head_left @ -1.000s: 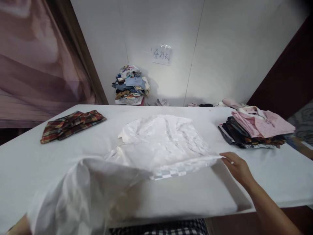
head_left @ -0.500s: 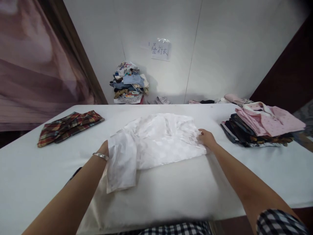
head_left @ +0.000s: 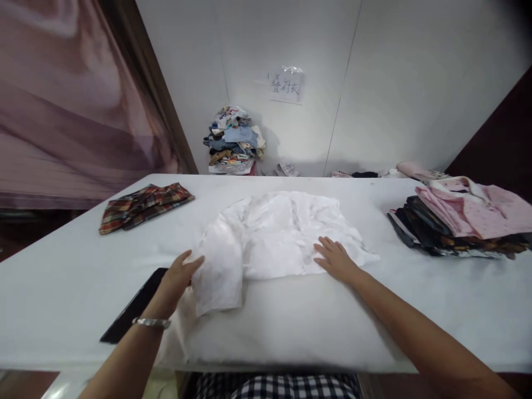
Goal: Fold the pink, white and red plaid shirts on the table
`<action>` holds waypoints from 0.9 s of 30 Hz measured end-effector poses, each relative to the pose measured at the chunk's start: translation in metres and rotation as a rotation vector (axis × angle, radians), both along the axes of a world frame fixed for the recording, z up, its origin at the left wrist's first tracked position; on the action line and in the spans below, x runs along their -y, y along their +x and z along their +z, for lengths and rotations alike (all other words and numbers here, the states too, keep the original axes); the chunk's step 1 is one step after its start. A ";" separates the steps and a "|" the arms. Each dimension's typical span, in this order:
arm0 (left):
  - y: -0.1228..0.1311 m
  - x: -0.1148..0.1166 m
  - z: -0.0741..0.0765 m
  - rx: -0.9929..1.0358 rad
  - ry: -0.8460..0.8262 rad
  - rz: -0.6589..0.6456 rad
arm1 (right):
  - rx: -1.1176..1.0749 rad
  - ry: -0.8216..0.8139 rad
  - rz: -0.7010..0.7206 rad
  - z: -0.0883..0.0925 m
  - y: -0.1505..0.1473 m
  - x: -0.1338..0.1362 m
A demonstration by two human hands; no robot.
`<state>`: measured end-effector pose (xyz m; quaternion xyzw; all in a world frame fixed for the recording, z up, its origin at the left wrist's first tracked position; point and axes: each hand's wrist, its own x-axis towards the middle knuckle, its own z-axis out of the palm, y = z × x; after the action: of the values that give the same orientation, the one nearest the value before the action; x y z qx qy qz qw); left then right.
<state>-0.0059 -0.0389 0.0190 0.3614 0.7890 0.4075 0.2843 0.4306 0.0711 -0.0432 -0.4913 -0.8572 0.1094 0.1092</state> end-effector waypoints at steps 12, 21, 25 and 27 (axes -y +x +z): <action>0.061 0.012 0.093 0.654 0.385 -0.215 | -0.545 -0.269 0.297 0.066 -0.090 0.085; 0.163 0.012 0.055 0.378 0.576 -0.574 | -1.176 -0.225 -0.032 0.086 -0.131 0.100; 0.137 0.024 0.011 -0.140 0.598 -0.488 | -1.321 -0.429 -0.092 0.107 -0.094 0.070; 0.112 0.024 -0.008 -0.423 0.526 -0.386 | -1.353 -0.492 -0.036 0.126 -0.078 0.057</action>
<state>0.1061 -0.0625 0.0106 0.6398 0.6161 0.4516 0.0844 0.3531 0.0140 0.0825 -0.3405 -0.5440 0.5778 0.5043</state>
